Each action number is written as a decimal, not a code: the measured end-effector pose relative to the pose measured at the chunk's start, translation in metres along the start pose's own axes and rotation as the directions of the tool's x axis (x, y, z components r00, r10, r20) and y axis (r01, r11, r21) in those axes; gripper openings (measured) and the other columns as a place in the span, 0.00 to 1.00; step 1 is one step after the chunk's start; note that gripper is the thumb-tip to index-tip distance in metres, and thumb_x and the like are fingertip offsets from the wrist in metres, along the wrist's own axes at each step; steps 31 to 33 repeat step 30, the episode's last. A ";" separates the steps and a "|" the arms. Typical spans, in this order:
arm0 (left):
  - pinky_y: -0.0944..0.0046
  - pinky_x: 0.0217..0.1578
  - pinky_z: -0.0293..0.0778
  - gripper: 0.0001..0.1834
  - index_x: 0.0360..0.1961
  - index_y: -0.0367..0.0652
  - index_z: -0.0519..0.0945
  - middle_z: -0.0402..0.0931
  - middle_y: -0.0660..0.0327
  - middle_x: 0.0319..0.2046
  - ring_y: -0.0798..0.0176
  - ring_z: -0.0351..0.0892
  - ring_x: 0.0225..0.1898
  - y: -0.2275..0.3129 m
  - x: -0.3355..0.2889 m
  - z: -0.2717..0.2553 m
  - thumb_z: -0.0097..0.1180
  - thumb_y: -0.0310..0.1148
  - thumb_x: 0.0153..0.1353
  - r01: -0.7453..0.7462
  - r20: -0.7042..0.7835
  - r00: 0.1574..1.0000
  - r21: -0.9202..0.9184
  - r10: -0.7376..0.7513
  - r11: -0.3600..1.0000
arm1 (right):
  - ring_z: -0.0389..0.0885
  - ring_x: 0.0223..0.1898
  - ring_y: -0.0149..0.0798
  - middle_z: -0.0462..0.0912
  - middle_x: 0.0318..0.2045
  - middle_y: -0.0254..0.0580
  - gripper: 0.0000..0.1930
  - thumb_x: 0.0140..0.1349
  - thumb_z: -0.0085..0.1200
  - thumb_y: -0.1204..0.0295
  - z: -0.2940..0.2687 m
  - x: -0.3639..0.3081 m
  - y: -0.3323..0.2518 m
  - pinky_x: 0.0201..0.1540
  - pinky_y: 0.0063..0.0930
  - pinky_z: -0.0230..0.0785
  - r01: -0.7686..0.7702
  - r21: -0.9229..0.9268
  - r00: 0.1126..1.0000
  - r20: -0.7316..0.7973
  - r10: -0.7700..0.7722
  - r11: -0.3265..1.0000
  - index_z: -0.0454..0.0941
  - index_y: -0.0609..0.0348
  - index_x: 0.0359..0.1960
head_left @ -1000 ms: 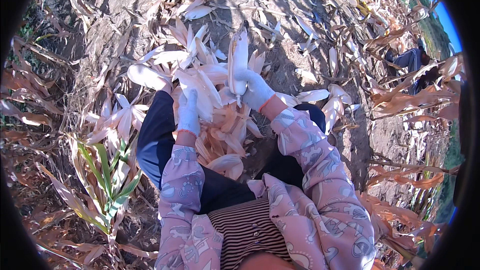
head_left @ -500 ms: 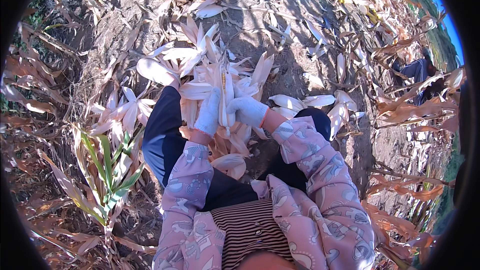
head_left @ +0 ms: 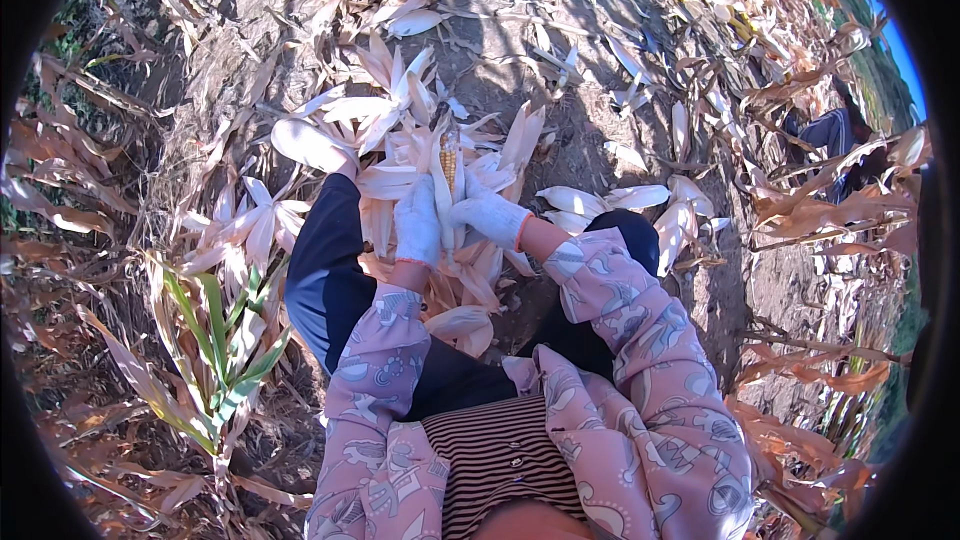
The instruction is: The person sits on the ground in a cornfield and repeatedly shucks corn cobs by hand, peeling back the husks to reveal the kernels and discarding the husks onto the ground.
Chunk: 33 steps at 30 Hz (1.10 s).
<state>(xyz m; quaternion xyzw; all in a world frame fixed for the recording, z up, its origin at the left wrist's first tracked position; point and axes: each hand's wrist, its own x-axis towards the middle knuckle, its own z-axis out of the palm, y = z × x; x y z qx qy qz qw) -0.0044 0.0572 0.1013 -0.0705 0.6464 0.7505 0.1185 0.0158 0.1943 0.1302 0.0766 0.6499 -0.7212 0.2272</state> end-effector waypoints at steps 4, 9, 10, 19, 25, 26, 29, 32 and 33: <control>0.67 0.34 0.72 0.19 0.41 0.32 0.80 0.80 0.60 0.33 0.71 0.75 0.33 -0.004 0.006 -0.001 0.48 0.41 0.68 -0.021 -0.075 0.997 0.044 0.024 0.999 | 0.72 0.51 0.32 0.73 0.53 0.41 0.41 0.53 0.54 0.75 -0.001 0.003 0.007 0.54 0.26 0.67 0.054 0.037 0.998 0.012 -0.054 0.998 0.47 0.58 0.69; 0.65 0.33 0.71 0.19 0.38 0.32 0.81 0.80 0.59 0.30 0.70 0.74 0.31 -0.021 0.017 -0.008 0.50 0.40 0.67 -0.084 -0.080 0.993 0.010 0.085 0.996 | 0.72 0.52 0.33 0.73 0.53 0.40 0.35 0.57 0.59 0.69 0.003 0.014 0.020 0.54 0.28 0.68 0.104 0.141 0.994 0.005 -0.105 0.985 0.56 0.59 0.65; 0.65 0.33 0.71 0.19 0.38 0.32 0.81 0.80 0.58 0.30 0.69 0.74 0.31 -0.022 0.018 -0.010 0.50 0.41 0.67 -0.090 -0.069 0.994 0.003 0.090 0.996 | 0.72 0.52 0.33 0.73 0.54 0.40 0.35 0.58 0.59 0.67 0.005 0.014 0.018 0.54 0.28 0.68 0.099 0.174 0.995 0.006 -0.101 0.980 0.57 0.60 0.65; 0.66 0.37 0.72 0.19 0.43 0.32 0.80 0.80 0.59 0.34 0.69 0.76 0.35 -0.006 0.006 -0.012 0.47 0.39 0.68 -0.209 -0.007 0.969 0.513 0.247 0.832 | 0.78 0.44 0.33 0.79 0.45 0.45 0.41 0.48 0.68 0.52 0.006 0.013 0.005 0.46 0.25 0.73 0.138 -0.172 0.939 -0.291 -0.184 0.975 0.64 0.68 0.57; 0.57 0.38 0.72 0.19 0.40 0.34 0.80 0.80 0.47 0.32 0.53 0.80 0.35 -0.016 0.009 -0.011 0.44 0.40 0.68 -0.265 0.019 0.958 0.443 0.286 0.856 | 0.78 0.44 0.33 0.80 0.44 0.43 0.39 0.48 0.69 0.54 0.002 0.023 0.018 0.50 0.27 0.71 0.160 -0.056 0.951 -0.260 -0.169 0.986 0.66 0.68 0.53; 0.58 0.38 0.72 0.19 0.41 0.33 0.80 0.80 0.47 0.33 0.54 0.80 0.35 -0.018 0.011 -0.014 0.44 0.39 0.68 -0.280 0.008 0.951 0.437 0.308 0.855 | 0.77 0.45 0.31 0.79 0.46 0.43 0.35 0.50 0.68 0.56 0.005 0.020 0.015 0.51 0.26 0.70 0.193 -0.031 0.946 -0.259 -0.195 0.981 0.69 0.66 0.53; 0.59 0.41 0.73 0.20 0.45 0.33 0.79 0.81 0.49 0.36 0.57 0.80 0.37 -0.023 0.025 -0.017 0.43 0.39 0.69 -0.260 0.009 0.959 0.421 0.283 0.869 | 0.72 0.53 0.31 0.76 0.52 0.43 0.36 0.55 0.65 0.58 0.002 0.028 0.019 0.59 0.25 0.62 0.280 0.073 0.929 -0.273 -0.251 0.957 0.64 0.64 0.61; 0.61 0.46 0.74 0.19 0.47 0.38 0.80 0.82 0.52 0.40 0.56 0.81 0.40 -0.027 0.034 -0.011 0.42 0.39 0.69 -0.191 -0.007 0.981 0.176 0.195 0.966 | 0.70 0.56 0.31 0.75 0.54 0.43 0.39 0.56 0.64 0.58 -0.004 0.039 0.029 0.62 0.24 0.58 0.307 0.119 0.925 -0.272 -0.267 0.944 0.60 0.64 0.65; 0.61 0.46 0.74 0.19 0.47 0.38 0.80 0.82 0.52 0.40 0.56 0.81 0.40 -0.027 0.034 -0.011 0.42 0.39 0.69 -0.191 -0.007 0.981 0.176 0.195 0.966 | 0.70 0.56 0.31 0.75 0.54 0.43 0.39 0.56 0.64 0.58 -0.004 0.039 0.029 0.62 0.24 0.58 0.307 0.119 0.925 -0.272 -0.267 0.944 0.60 0.64 0.65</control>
